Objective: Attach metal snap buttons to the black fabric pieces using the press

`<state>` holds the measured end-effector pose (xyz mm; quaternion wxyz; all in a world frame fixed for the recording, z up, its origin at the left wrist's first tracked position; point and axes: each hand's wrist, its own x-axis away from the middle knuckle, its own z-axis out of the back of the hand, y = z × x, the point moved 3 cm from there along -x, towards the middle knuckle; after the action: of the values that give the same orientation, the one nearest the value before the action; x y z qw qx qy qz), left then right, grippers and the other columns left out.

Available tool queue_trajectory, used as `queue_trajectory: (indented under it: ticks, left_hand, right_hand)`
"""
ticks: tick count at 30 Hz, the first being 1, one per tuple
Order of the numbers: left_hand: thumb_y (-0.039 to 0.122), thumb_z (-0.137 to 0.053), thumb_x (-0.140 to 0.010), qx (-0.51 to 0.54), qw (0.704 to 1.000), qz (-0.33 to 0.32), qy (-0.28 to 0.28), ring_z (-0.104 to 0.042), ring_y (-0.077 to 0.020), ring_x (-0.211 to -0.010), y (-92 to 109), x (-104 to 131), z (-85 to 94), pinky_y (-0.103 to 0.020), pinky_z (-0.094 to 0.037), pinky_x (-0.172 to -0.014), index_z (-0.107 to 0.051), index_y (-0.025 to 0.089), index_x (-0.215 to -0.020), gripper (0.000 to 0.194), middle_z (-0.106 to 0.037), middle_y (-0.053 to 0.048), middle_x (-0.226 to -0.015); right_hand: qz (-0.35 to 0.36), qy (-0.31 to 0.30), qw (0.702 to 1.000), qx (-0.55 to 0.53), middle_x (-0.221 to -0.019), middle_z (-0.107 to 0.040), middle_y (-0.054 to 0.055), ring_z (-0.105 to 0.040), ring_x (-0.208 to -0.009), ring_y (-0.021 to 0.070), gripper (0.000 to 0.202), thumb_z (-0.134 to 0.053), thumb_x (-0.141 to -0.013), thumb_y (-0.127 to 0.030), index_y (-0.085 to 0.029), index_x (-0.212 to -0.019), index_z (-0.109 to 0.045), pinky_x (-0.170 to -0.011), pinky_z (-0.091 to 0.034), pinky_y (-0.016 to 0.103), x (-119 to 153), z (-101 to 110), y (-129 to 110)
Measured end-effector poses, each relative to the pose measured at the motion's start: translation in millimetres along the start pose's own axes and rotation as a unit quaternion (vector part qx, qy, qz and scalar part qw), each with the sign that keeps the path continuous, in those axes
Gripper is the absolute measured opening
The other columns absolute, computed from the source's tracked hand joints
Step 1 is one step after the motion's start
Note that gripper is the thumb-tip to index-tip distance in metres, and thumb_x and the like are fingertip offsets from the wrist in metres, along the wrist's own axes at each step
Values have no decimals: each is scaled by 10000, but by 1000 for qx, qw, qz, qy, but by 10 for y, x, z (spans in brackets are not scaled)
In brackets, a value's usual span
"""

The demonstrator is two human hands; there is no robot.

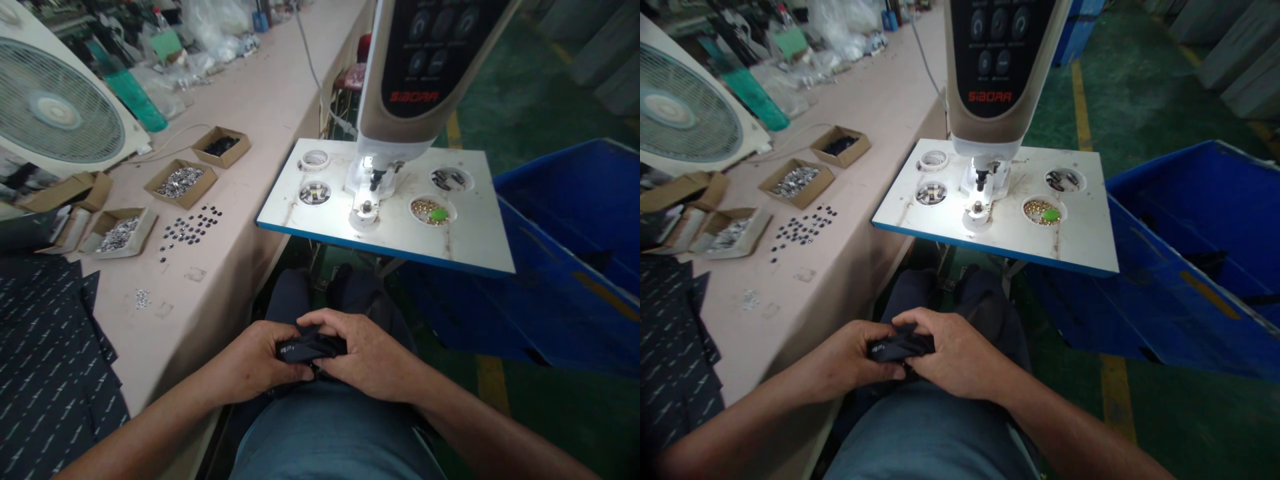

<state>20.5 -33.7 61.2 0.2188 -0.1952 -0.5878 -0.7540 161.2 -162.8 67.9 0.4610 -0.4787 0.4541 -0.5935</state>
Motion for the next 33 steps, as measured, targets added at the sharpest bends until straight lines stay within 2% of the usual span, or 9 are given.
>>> queue_trajectory:
  ticks: [4, 9, 13, 17, 21, 25, 29, 31, 33]
  left_hand:
    - [389, -762, -779, 81, 996, 11, -36, -465, -109, -671, -21, 1, 6, -232, -388, -655, -719, 126, -932, 308, -574, 21, -748]
    - [396, -751, -791, 112, 993, 27, -41, -381, -88, -631, -16, -15, -23, -225, -321, -600, -669, 117, -837, 294, -468, 39, -687]
    - [388, -776, -760, 166, 985, 42, -39, -350, -75, -614, -47, -46, -51, -221, -276, -577, -642, 111, -800, 310, -439, 45, -673]
    - [418, -825, -708, 227, 972, 40, -36, -376, -70, -598, -135, -69, -74, -217, -290, -576, -647, 107, -810, 372, -474, 38, -671]
    - [449, -849, -685, 287, 958, 22, -20, -389, -64, -587, -173, -95, -98, -205, -287, -561, -654, 103, -822, 420, -498, 34, -668]
    - [477, -880, -616, 323, 946, 10, -9, -378, -55, -562, -130, -156, -103, -193, -269, -530, -640, 110, -737, 455, -493, 45, -630]
    - [462, -886, -588, 341, 940, 0, -13, -437, -63, -569, -93, -238, -60, -196, -340, -563, -717, 121, -790, 431, -571, 38, -656]
    - [432, -890, -571, 343, 939, -1, -15, -481, -75, -604, -107, -277, -37, -205, -384, -607, -750, 141, -822, 410, -619, 33, -696]
    - [413, -897, -537, 326, 945, 13, -5, -492, -83, -616, -159, -325, -15, -209, -387, -607, -758, 160, -796, 388, -632, 40, -701]
  right_hand:
    - [-31, -12, 999, -13, -987, -768, 11, -720, -874, 176, 520, -695, -773, -84, -202, -1272, -613, -783, -521, 268, -32, 29, 24]
    - [-58, -23, 997, -47, -913, -745, -1, -673, -776, 143, 494, -705, -757, -96, -178, -1236, -616, -693, -482, 229, -54, 54, 82]
    - [-83, -26, 990, -114, -828, -712, -20, -618, -673, 114, 447, -758, -748, -175, -170, -1177, -634, -611, -438, 207, -84, 75, 177]
    - [-103, -43, 969, -219, -852, -715, -6, -642, -722, 124, 426, -818, -734, -280, -154, -1110, -661, -690, -474, 233, -120, 73, 276]
    - [-113, -37, 961, -249, -882, -721, 20, -650, -775, 146, 435, -858, -710, -392, -145, -1028, -693, -739, -491, 259, -123, 72, 336]
    - [-122, -27, 968, -217, -891, -711, 32, -649, -788, 174, 491, -838, -717, -516, -162, -1029, -704, -705, -483, 260, -108, 115, 380]
    - [-113, -35, 983, -139, -953, -726, 68, -667, -873, 245, 556, -621, -857, -673, -176, -1090, -708, -764, -507, 327, -145, 199, 416]
    - [-121, -39, 990, -64, -972, -735, 68, -673, -926, 269, 526, -515, -929, -657, -193, -1059, -728, -820, -512, 359, -189, 239, 434]
    - [-128, -55, 990, 36, -960, -741, 51, -677, -940, 269, 453, -489, -966, -590, -221, -1008, -748, -845, -512, 359, -263, 277, 437]
